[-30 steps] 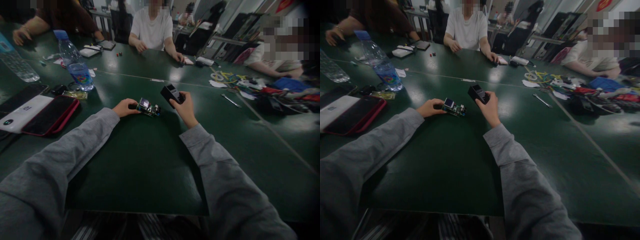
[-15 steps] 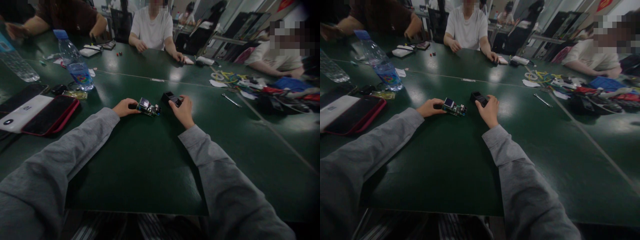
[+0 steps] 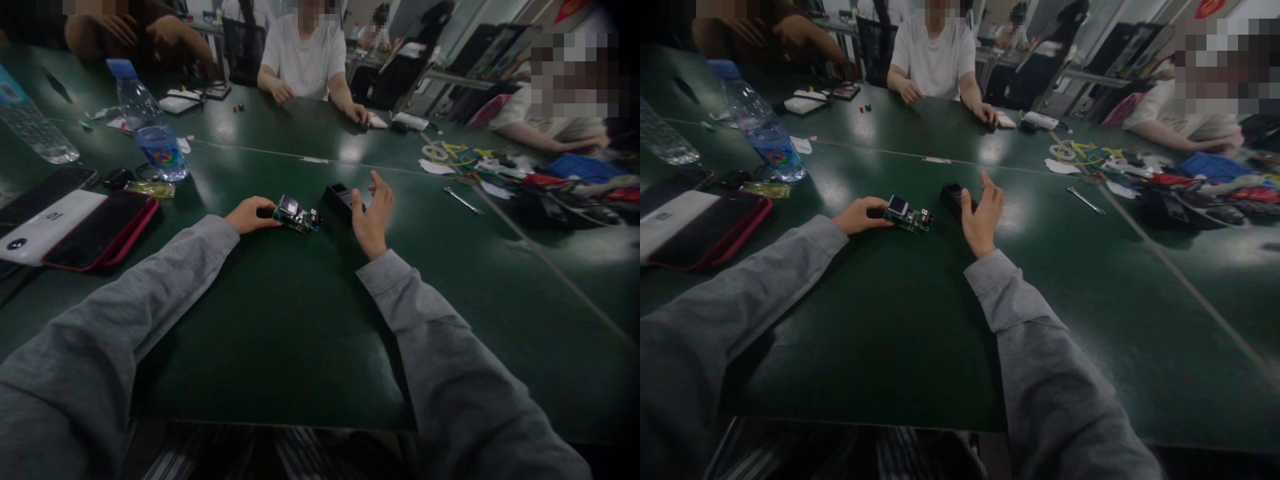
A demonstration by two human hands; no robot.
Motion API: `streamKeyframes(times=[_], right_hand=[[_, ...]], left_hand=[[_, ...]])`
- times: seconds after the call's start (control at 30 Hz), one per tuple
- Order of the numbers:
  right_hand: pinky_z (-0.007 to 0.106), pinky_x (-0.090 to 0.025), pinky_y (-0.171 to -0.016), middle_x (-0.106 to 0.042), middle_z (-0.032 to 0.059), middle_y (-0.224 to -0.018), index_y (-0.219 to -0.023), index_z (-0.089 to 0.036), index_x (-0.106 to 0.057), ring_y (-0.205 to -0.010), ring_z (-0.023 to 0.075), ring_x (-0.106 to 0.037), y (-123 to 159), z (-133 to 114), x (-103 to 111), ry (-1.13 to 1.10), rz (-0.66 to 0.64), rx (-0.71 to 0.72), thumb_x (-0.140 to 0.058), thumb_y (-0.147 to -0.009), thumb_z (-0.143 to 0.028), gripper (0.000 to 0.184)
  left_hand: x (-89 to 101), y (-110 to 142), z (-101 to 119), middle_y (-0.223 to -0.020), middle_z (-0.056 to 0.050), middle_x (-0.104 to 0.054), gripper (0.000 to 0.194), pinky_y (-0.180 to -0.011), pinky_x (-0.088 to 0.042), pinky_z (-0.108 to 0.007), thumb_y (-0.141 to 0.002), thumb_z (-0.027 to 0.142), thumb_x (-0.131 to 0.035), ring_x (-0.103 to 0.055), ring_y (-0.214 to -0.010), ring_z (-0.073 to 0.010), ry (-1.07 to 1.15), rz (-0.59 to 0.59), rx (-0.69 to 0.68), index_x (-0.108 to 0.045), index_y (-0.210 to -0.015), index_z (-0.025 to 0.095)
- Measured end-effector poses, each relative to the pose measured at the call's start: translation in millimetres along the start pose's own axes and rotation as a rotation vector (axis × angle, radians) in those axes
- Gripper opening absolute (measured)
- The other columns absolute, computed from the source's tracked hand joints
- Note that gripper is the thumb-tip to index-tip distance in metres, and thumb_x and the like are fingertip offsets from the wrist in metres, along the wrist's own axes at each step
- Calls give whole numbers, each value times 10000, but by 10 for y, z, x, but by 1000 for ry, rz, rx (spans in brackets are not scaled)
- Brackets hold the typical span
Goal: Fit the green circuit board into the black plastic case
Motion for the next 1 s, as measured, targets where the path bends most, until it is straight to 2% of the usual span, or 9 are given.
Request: streamKeyframes(times=[0.07, 0.13, 0.3, 0.43, 0.57, 0.7, 0.8, 0.9, 1.0], right_hand=[[679, -351, -1171, -488, 173, -1525, -1577, -254, -384, -1367, 379, -487, 21, -17, -67, 8, -39, 36, -526, -956, -614, 731], [691, -365, -1169, -487, 182, -1532, -1569, -241, -393, -1375, 396, -482, 49, -1, -150, 22, -93, 51, -608, -914, -580, 768], [694, -423, -1148, -585, 189, -1364, -1423, -197, -553, -1324, 404, -544, 107, 127, -330, 8, -217, 21, -657, -864, -378, 597], [679, -437, -1149, -621, 175, -1316, -1358, -204, -593, -1293, 391, -577, 46, 136, -306, 6, -226, 18, -672, -838, -314, 537], [639, -448, -1152, -650, 125, -1329, -1350, -266, -589, -1278, 364, -597, -57, -134, -219, -121, -257, 54, -689, -869, -427, 517], [574, -482, -1132, -636, 98, -1393, -1420, -297, -542, -1277, 338, -608, 0, -650, -235, -344, -404, 119, -698, -871, -594, 644], [558, -500, -1114, -636, 95, -1406, -1412, -299, -564, -1267, 333, -612, 138, -958, -296, -386, -535, 165, -712, -845, -654, 685], [544, -502, -1108, -643, 90, -1395, -1403, -296, -582, -1244, 322, -621, 213, -1059, -313, -391, -585, 189, -713, -850, -644, 666], [540, -500, -1102, -641, 85, -1390, -1408, -300, -580, -1242, 319, -620, 205, -1009, -310, -386, -585, 193, -725, -849, -618, 659]], left_hand=[[4, -1, -10, -1145, -60, -755, 293, -1087, -467, -476, -829, 399, -808, -658, -1158, -268, 2, 4, -7, -766, -1042, 202], [4, -2, -23, -1151, -59, -755, 298, -1087, -468, -475, -826, 404, -810, -659, -1157, -267, 9, 6, -8, -767, -1047, 208], [-5, -5, -36, -1177, -59, -752, 303, -1097, -462, -486, -824, 393, -810, -650, -1187, -275, 21, 0, -8, -767, -1066, 215], [2, 1, -17, -1171, -63, -751, 290, -1098, -458, -491, -827, 378, -806, -651, -1185, -276, 23, -6, -5, -769, -1056, 205], [4, 1, -6, -1157, -57, -753, 277, -1091, -467, -484, -828, 372, -803, -656, -1173, -271, 29, -16, 5, -769, -1046, 204], [2, -3, 6, -1144, -66, -759, 261, -1099, -465, -480, -821, 364, -808, -657, -1184, -275, 31, -4, 5, -771, -1016, 194], [-11, 1, 15, -1127, -66, -767, 268, -1078, -484, -458, -828, 376, -799, -678, -1143, -260, 62, 2, 3, -771, -1025, 197], [-24, 6, 9, -1114, -68, -773, 294, -1050, -506, -434, -830, 397, -792, -694, -1095, -245, 101, 1, 2, -771, -1045, 198], [-18, 3, -17, -1121, -73, -771, 318, -1044, -513, -435, -820, 417, -799, -695, -1100, -251, 107, 16, 7, -772, -1044, 193]])
Point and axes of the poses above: each hand's wrist, its own y-axis away from the middle knuckle, its own x-axis out of the back of the hand, z = x × y, the point moved 9 cm from there along -y, towards the middle knuckle
